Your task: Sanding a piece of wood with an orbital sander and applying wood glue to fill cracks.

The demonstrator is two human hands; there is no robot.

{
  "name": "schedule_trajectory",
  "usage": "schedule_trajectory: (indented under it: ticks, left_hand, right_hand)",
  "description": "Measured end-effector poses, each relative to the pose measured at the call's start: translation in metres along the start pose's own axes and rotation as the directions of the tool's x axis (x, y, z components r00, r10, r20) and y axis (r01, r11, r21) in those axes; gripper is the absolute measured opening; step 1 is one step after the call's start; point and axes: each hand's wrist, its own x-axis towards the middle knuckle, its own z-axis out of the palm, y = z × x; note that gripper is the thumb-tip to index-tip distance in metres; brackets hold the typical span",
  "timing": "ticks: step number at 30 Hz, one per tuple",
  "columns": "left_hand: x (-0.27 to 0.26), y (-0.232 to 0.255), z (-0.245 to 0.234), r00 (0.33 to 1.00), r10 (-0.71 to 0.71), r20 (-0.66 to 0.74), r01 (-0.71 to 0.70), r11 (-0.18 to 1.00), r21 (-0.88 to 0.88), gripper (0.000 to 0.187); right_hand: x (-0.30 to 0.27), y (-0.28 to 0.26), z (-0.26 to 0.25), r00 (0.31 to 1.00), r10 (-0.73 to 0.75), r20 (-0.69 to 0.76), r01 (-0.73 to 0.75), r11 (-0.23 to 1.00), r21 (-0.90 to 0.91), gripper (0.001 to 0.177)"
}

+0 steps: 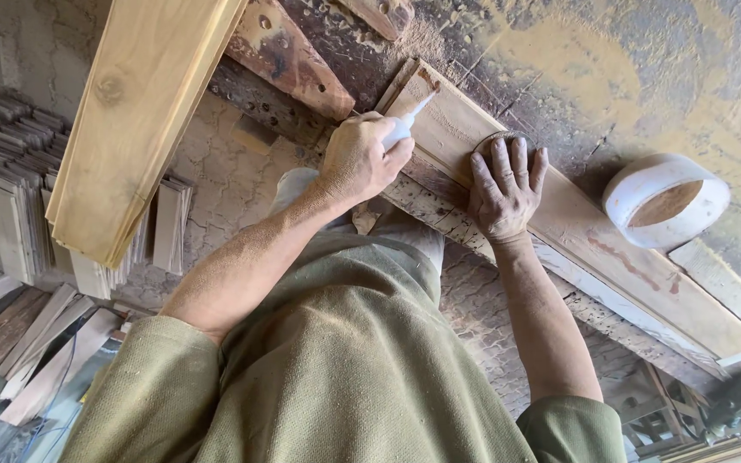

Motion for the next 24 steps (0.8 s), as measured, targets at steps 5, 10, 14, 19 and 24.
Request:
schedule_trajectory:
  ticks: [5,10,14,19,24]
  left_hand:
    - [-0.001,-0.012,0.005,1.000,-0.010,0.020,0.009,0.998,0.070,0.027]
    - [0.004,-0.004,-0.008,0.998,0.065,0.024,-0.067,0.991,0.117,0.029]
    - [0.001,-0.005,-0.009,0.990,0.124,0.069,-0.130,0.988,0.079,0.025]
    - [-0.029,-0.016,-0.052,0.983,0.146,-0.114,-0.140,0.988,0.060,0.023]
    - [-0.059,-0.027,-0.075,0.974,0.015,-0.225,0.007,0.995,0.097,0.028]
  right_hand:
    - [-0.001,-0.001,0.000,0.999,0.032,0.023,-0.032,0.999,0.000,0.038]
    - [0.000,-0.001,0.000,0.999,0.028,0.023,-0.028,1.000,0.002,0.037]
    - [-0.013,0.003,0.006,1.000,0.006,0.005,-0.006,1.000,0.006,0.040]
    - [-0.009,-0.038,0.024,0.998,0.054,0.011,-0.052,0.993,-0.108,0.045]
    - [0.119,-0.094,0.050,0.997,-0.003,-0.074,0.006,0.999,0.036,0.035]
